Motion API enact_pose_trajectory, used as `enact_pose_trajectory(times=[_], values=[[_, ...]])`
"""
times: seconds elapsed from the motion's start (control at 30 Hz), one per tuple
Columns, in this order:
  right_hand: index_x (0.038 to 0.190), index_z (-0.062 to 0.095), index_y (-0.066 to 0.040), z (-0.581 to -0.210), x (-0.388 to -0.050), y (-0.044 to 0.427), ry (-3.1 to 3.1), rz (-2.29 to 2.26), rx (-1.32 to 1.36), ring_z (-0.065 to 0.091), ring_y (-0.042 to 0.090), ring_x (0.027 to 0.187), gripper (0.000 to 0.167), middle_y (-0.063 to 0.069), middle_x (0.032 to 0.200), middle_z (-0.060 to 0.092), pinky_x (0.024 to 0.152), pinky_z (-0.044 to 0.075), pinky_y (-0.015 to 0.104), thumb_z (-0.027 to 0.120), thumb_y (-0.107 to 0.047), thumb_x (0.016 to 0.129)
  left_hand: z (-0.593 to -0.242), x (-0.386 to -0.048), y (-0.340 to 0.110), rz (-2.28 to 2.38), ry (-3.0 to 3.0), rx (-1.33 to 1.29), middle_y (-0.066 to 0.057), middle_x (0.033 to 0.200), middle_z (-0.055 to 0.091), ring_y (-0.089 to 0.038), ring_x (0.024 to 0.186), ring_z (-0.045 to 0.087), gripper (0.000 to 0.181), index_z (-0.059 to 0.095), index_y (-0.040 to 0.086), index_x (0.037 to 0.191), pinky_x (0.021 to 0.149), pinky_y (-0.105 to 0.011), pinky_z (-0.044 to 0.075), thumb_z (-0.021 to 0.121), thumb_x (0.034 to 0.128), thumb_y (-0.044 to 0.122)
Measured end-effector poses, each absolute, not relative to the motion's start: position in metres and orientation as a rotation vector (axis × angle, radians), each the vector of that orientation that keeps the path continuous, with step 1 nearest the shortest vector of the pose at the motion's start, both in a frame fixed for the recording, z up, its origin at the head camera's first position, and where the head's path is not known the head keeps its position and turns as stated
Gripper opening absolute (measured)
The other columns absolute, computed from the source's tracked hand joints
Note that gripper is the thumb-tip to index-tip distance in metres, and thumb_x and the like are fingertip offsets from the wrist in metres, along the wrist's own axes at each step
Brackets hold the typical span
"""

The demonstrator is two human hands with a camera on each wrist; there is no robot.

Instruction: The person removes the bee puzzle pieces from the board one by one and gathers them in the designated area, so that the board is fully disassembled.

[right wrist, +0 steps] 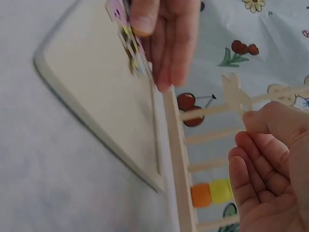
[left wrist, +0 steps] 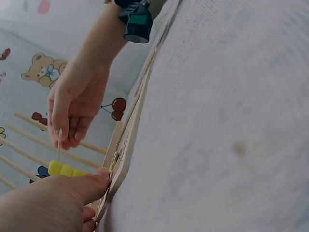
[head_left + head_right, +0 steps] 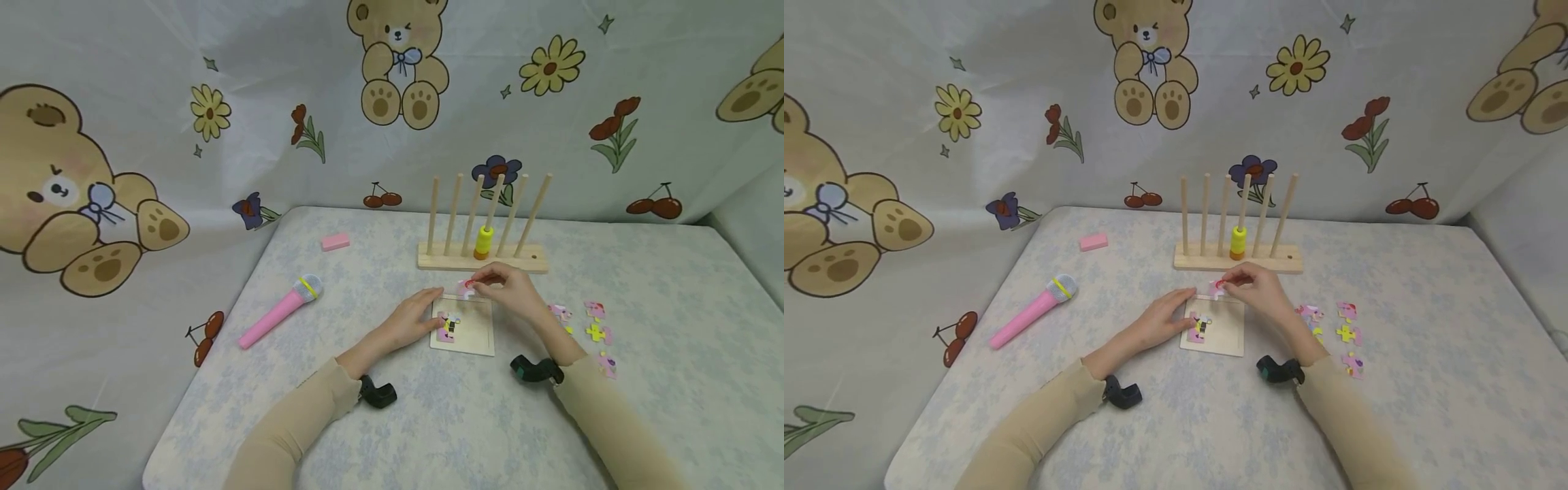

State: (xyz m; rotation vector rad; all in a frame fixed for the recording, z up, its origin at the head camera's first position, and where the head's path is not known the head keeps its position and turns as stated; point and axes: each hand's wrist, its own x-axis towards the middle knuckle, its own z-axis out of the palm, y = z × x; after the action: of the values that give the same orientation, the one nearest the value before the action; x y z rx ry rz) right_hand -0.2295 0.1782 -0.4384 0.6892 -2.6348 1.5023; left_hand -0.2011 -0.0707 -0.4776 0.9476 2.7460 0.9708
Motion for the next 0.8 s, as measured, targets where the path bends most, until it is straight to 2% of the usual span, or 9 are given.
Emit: enact_pose_trajectory(times=[0.2, 0.4, 0.67, 0.8], values=[[0.102, 0.067, -0.002, -0.428, -0.226, 0.237, -2.737, 1.352, 0.542, 0.060, 0.013, 0.085, 0.020, 0.012, 0.098, 0.066, 0.068, 0.050, 0.017, 0.066, -0.018, 0.091, -0.479, -0.200, -0.071, 0.964, 2.745, 0.976, -0.014, 0.145, 0.039, -0.025, 0.133, 0.035, 0.064, 0.032, 0.003, 0.146, 0.109, -0.034, 0.028, 0.059, 0.0945, 0.030], [0.107, 0.064, 0.000, -0.438, -0.218, 0.280, -2.847, 1.435, 0.383, 0.062, 0.015, 0.083, 0.030, 0.016, 0.103, 0.064, 0.065, 0.053, 0.023, 0.063, -0.027, 0.092, -0.478, -0.202, -0.071, 0.960, 2.746, 0.979, -0.013, 0.145, 0.039, -0.025, 0.134, 0.034, 0.063, 0.032, 0.003, 0.146, 0.109, -0.035, 0.028, 0.058, 0.0954, 0.030], [0.106, 0.065, -0.001, -0.455, -0.214, 0.289, -2.964, 1.334, 0.372, 0.060, 0.018, 0.079, 0.026, 0.013, 0.098, 0.066, 0.060, 0.050, 0.024, 0.065, -0.023, 0.092, -0.479, -0.201, -0.071, 0.966, 2.738, 0.987, -0.014, 0.145, 0.039, -0.025, 0.134, 0.034, 0.063, 0.032, 0.003, 0.146, 0.109, -0.035, 0.028, 0.058, 0.0951, 0.029], [0.100, 0.068, -0.004, -0.455, -0.215, 0.285, -2.969, 1.117, 0.447, 0.059, 0.021, 0.080, 0.017, 0.008, 0.092, 0.065, 0.066, 0.051, 0.027, 0.068, -0.017, 0.089, -0.478, -0.201, -0.071, 0.963, 2.739, 0.999, -0.014, 0.144, 0.039, -0.025, 0.133, 0.035, 0.062, 0.032, 0.002, 0.146, 0.109, -0.035, 0.028, 0.058, 0.0952, 0.028]])
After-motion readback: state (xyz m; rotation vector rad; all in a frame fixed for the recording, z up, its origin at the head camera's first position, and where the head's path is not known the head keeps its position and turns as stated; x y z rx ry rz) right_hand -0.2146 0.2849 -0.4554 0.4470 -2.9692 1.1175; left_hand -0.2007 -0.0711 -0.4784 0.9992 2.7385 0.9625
